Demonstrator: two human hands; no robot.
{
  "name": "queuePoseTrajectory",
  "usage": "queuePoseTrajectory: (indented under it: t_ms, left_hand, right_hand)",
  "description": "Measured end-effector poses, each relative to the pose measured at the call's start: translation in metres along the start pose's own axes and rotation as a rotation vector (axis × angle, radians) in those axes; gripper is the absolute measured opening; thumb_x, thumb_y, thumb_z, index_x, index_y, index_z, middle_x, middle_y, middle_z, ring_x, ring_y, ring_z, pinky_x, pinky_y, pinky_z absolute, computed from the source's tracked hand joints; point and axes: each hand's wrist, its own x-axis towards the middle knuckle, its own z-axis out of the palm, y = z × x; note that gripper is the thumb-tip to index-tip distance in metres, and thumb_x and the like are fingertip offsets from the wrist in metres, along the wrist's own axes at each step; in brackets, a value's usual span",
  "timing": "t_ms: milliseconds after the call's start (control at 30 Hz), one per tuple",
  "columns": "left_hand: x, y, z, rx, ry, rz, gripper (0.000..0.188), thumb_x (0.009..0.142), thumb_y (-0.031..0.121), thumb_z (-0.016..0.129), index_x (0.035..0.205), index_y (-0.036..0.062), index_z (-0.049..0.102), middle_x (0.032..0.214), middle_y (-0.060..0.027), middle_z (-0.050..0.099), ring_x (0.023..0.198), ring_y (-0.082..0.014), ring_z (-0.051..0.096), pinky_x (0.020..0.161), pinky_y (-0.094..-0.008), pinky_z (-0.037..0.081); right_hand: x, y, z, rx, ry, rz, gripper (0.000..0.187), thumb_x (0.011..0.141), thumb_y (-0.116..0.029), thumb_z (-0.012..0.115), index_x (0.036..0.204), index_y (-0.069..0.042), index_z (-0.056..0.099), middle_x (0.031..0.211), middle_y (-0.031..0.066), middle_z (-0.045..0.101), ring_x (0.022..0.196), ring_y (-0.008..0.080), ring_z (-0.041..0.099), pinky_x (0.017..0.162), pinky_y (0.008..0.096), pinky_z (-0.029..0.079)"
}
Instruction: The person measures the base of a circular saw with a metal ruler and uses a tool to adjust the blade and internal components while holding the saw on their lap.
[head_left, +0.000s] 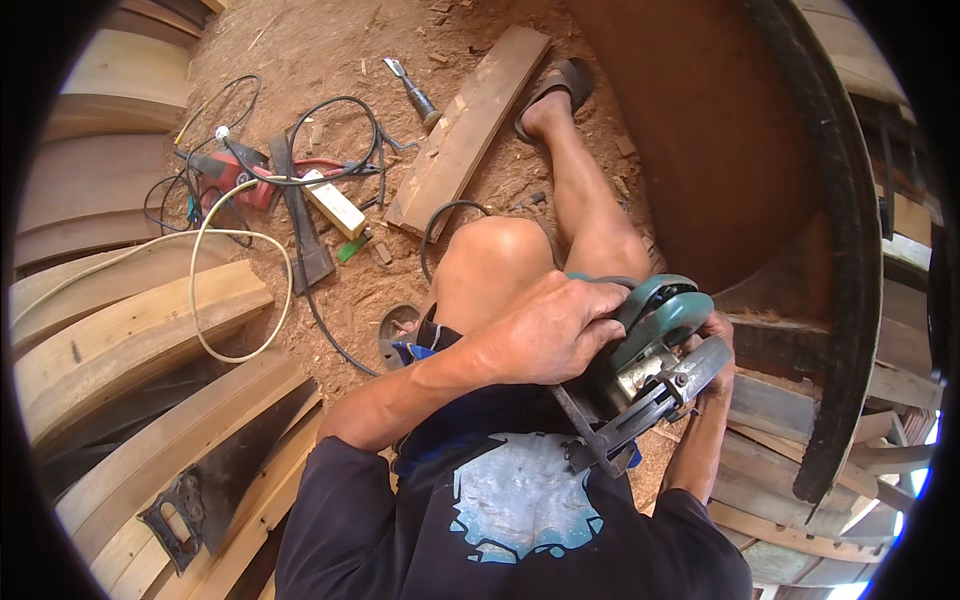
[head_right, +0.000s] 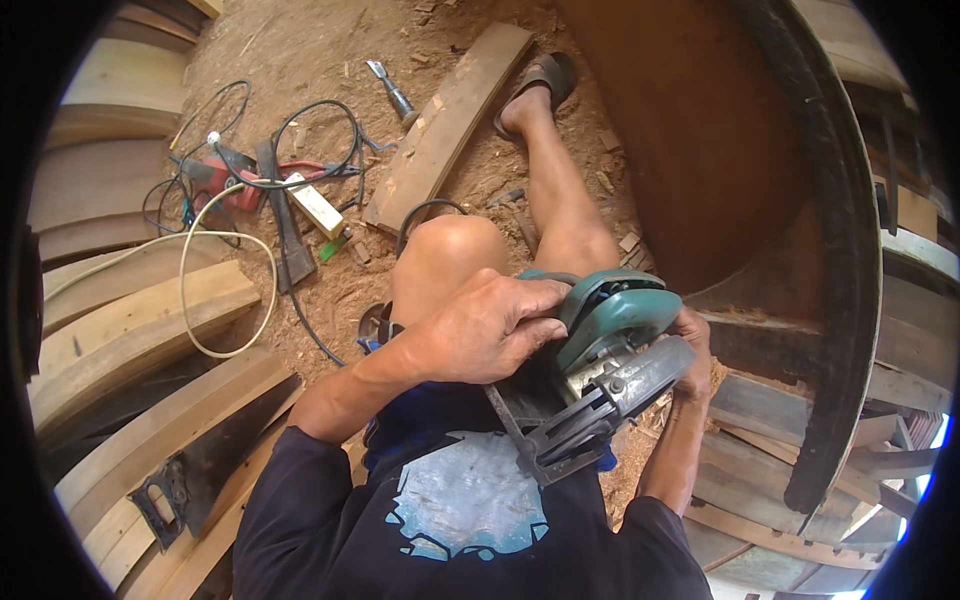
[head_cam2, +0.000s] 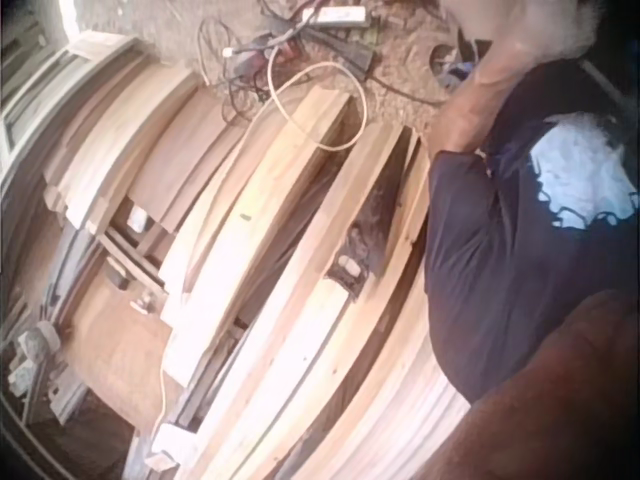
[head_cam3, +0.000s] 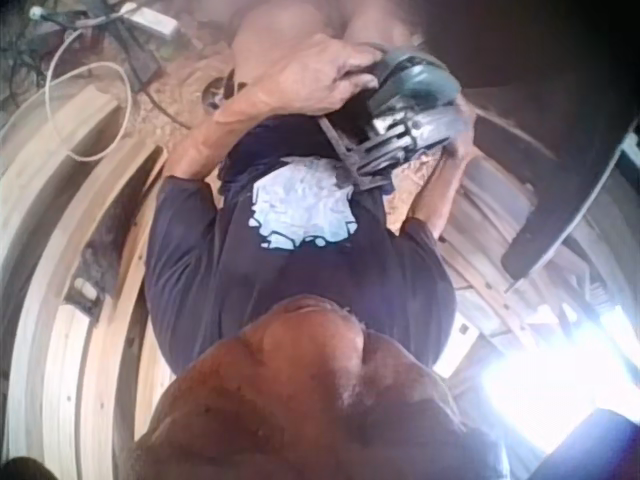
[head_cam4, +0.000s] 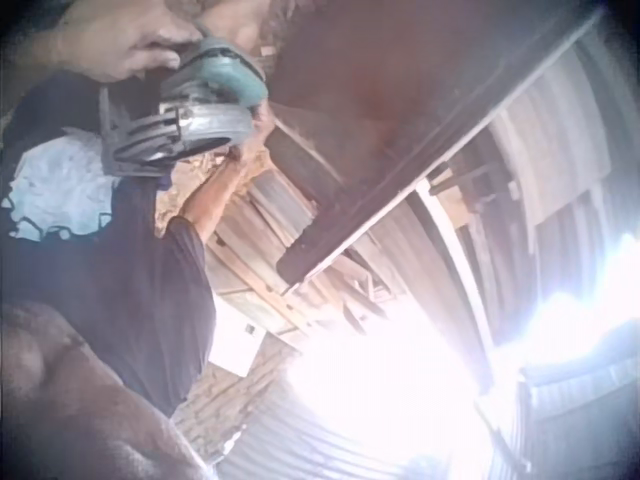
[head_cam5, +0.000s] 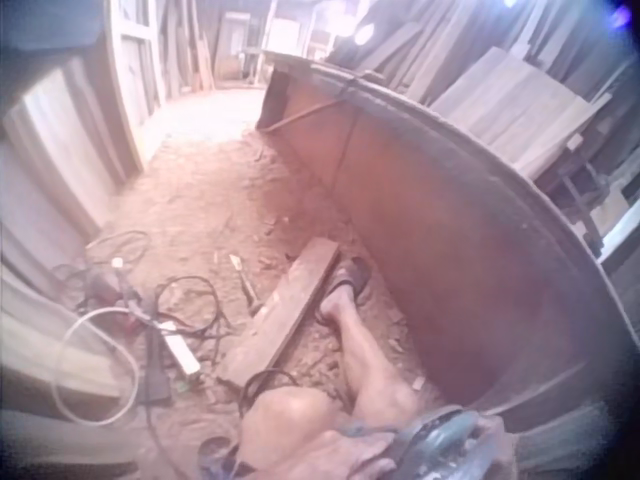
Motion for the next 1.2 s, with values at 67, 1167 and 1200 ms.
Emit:
queuePoseTrajectory:
  t_ms: [67,1167,1200]
  left_hand:
    - [-0.002,-0.002,0.002,-0.062,0.021,-0.033,0.011,0.096,0.003,0.071,0.104,-0.0029,0.067,0.096,-0.0242,0.068,0.09,-0.049,0.067,0.075,-0.0504,0.052]
    - [-0.046,-0.035,-0.011,-0.195,-0.046,-0.092,0.032,0.1,0.012,0.07,0.129,-0.0016,0.067,0.113,-0.0133,0.073,0.106,-0.022,0.068,0.097,-0.0382,0.053]
    - [-0.053,-0.037,-0.012,-0.205,-0.001,-0.089,0.025,0.1,0.009,0.07,0.123,-0.0019,0.067,0.101,-0.0086,0.07,0.095,-0.0171,0.067,0.088,-0.0347,0.054]
  right_hand:
    - [0.0,-0.009,0.005,-0.059,-0.045,-0.017,0.055,0.084,-0.037,0.094,0.12,0.0,0.074,0.111,0.0065,0.078,0.096,0.0145,0.074,0.084,0.0301,0.06]
    - [-0.016,0.006,0.001,0.051,-0.056,0.108,0.038,0.081,-0.007,0.079,0.118,0.002,0.075,0.107,0.0052,0.076,0.098,0.0152,0.072,0.091,0.033,0.059]
    - [-0.021,0.0,0.002,0.06,-0.025,0.104,0.038,0.081,-0.007,0.079,0.118,0.002,0.075,0.107,0.0052,0.076,0.098,0.0152,0.072,0.091,0.033,0.059]
